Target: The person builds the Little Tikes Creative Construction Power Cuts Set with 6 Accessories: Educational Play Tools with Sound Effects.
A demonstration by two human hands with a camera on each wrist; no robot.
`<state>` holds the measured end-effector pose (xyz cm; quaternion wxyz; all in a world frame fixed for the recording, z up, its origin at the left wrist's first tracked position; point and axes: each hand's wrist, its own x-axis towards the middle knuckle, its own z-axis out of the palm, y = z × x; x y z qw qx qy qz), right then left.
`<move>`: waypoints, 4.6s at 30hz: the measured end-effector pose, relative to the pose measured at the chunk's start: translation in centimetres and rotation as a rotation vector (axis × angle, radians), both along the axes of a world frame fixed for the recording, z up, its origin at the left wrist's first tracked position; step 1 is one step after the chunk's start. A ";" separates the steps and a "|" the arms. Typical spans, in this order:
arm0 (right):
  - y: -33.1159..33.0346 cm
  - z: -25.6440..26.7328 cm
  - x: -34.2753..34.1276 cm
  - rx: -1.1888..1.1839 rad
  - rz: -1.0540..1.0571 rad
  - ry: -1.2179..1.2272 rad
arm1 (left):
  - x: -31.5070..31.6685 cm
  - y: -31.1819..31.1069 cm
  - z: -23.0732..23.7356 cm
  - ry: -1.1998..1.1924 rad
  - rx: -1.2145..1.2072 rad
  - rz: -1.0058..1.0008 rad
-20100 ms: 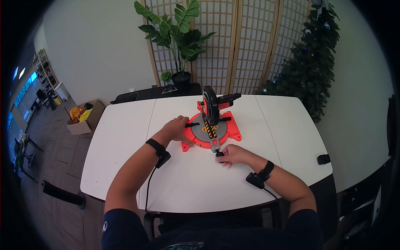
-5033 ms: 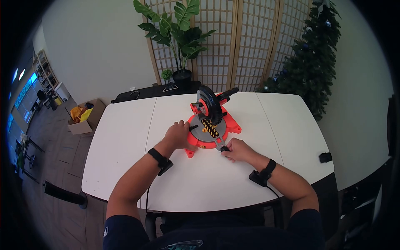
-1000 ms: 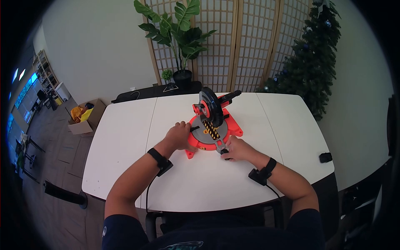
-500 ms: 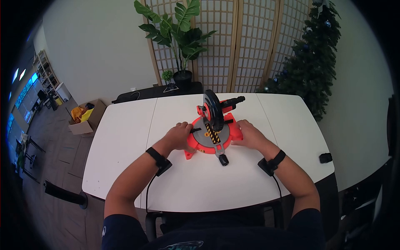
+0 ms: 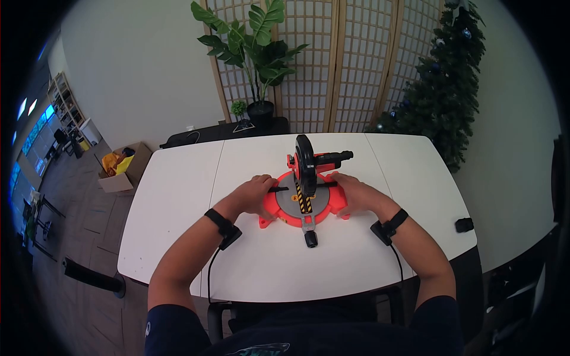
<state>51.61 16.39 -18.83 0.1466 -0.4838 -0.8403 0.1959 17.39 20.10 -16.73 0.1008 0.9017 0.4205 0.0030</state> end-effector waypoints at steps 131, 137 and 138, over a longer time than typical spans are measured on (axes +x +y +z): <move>-22.1 -7.8 45.6 0.104 -0.798 -0.217 | -29.4 -17.7 6.7 -0.507 0.216 0.769; -22.4 -7.6 44.9 0.202 -0.907 -0.087 | -30.0 -18.2 6.6 -0.523 0.173 0.814; -22.0 -7.2 44.9 0.143 -0.949 -0.064 | -30.1 -18.2 6.6 -0.523 0.173 0.814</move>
